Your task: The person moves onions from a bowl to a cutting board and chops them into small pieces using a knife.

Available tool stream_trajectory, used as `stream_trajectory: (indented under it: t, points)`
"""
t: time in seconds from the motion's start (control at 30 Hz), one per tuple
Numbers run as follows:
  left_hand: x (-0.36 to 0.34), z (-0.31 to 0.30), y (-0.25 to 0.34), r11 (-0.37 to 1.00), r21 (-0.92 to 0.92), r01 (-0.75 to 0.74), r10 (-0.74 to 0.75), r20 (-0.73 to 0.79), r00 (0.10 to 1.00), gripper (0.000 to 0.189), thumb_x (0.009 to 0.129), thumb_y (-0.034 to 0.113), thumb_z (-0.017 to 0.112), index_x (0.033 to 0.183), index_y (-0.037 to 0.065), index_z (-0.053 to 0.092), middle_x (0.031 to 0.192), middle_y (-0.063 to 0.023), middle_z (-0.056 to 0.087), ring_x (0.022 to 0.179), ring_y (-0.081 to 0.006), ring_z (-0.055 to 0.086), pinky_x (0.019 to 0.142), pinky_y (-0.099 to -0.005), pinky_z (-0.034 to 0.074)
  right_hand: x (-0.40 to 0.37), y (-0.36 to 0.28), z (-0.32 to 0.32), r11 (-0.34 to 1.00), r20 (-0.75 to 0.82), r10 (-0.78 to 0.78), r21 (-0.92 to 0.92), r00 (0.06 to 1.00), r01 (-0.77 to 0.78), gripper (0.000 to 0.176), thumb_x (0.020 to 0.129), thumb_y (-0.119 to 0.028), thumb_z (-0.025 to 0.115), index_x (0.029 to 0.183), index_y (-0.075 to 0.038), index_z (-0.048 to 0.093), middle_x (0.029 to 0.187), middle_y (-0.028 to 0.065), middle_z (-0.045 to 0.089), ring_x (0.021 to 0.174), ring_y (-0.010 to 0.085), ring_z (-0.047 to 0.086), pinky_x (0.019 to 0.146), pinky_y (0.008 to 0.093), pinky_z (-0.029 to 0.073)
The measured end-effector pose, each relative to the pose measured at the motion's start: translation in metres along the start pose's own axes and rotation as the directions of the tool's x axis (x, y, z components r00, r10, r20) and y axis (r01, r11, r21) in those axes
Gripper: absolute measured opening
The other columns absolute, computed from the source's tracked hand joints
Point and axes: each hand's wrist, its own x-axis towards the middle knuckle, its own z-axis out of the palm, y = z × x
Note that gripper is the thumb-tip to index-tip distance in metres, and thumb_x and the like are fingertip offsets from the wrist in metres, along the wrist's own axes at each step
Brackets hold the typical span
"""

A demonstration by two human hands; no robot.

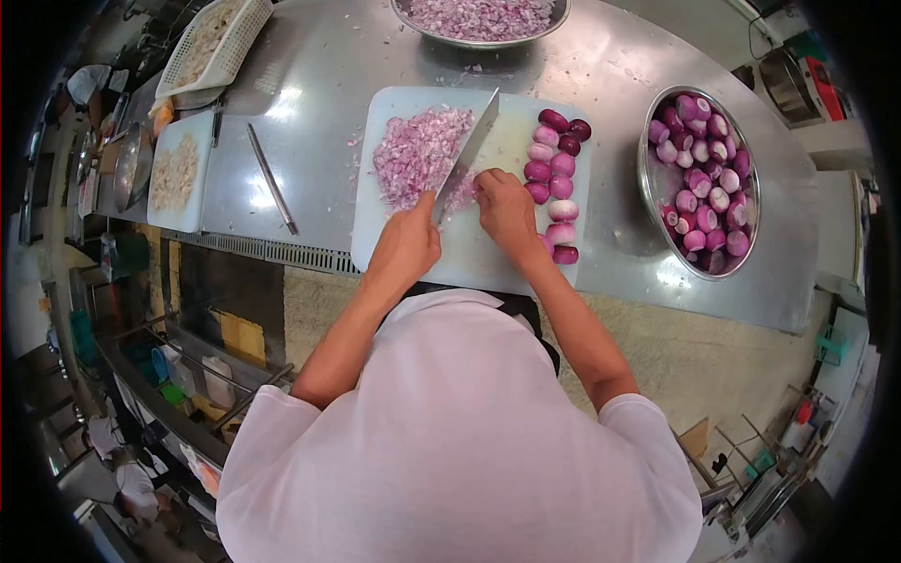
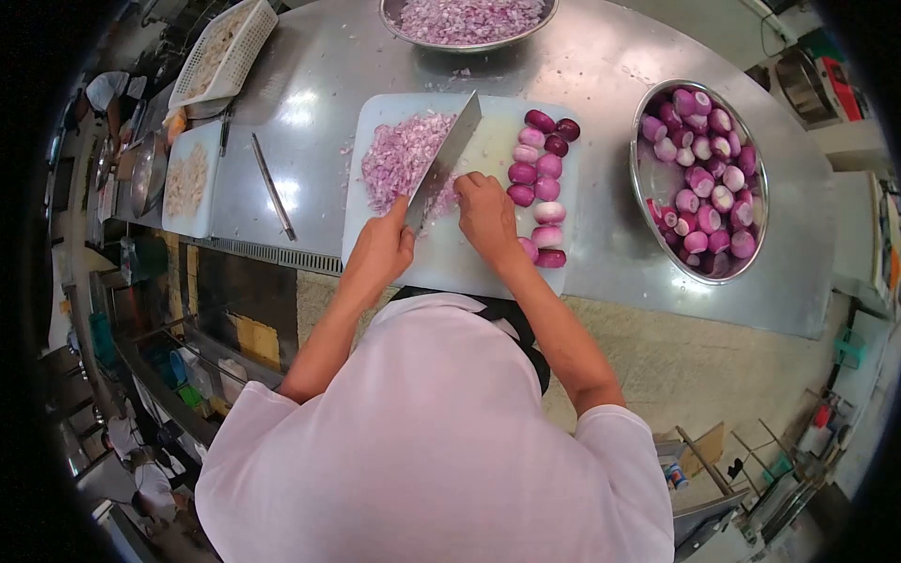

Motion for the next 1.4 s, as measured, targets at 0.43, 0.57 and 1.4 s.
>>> stream_trajectory:
  t: [0.43, 0.57, 1.4]
  points:
    - [0.011, 0.029, -0.009, 0.999, -0.043, -0.026, 0.026, -0.011, 1.000, 0.040, 0.084, 0.001, 0.054, 0.124, -0.001, 0.049, 0.069, -0.0286, 0.059, 0.069, -0.0479, 0.060, 0.063, -0.0539, 0.045, -0.003, -0.007, 0.002, 0.994, 0.005, 0.055, 0.093, 0.998, -0.055, 0.013, 0.082, 0.002, 0.058, 0.094, 0.000, 0.059, 0.086, 0.0198, 0.057, 0.081, 0.0421, 0.059, 0.070, 0.0502, 0.048]
    - [0.001, 0.011, 0.003, 0.999, -0.032, 0.005, -0.005, -0.006, 1.000, 0.041, 0.084, 0.001, 0.055, 0.125, -0.002, 0.048, 0.070, -0.0289, 0.059, 0.069, -0.0486, 0.059, 0.063, -0.0540, 0.045, -0.004, -0.004, 0.002, 0.993, -0.003, 0.074, 0.087, 0.997, -0.073, 0.011, 0.082, 0.003, 0.057, 0.092, 0.000, 0.060, 0.088, 0.0202, 0.058, 0.080, 0.0430, 0.060, 0.069, 0.0495, 0.048]
    - [0.014, 0.024, 0.011, 0.999, -0.048, 0.009, -0.008, 0.033, 0.999, 0.032, 0.083, -0.002, 0.054, 0.114, -0.005, 0.049, 0.070, -0.0308, 0.059, 0.070, -0.0498, 0.060, 0.063, -0.0553, 0.046, -0.004, 0.005, 0.002, 0.991, -0.030, 0.095, 0.097, 0.995, -0.092, 0.006, 0.082, 0.001, 0.056, 0.086, 0.002, 0.061, 0.086, 0.0208, 0.059, 0.077, 0.0434, 0.061, 0.067, 0.0495, 0.049]
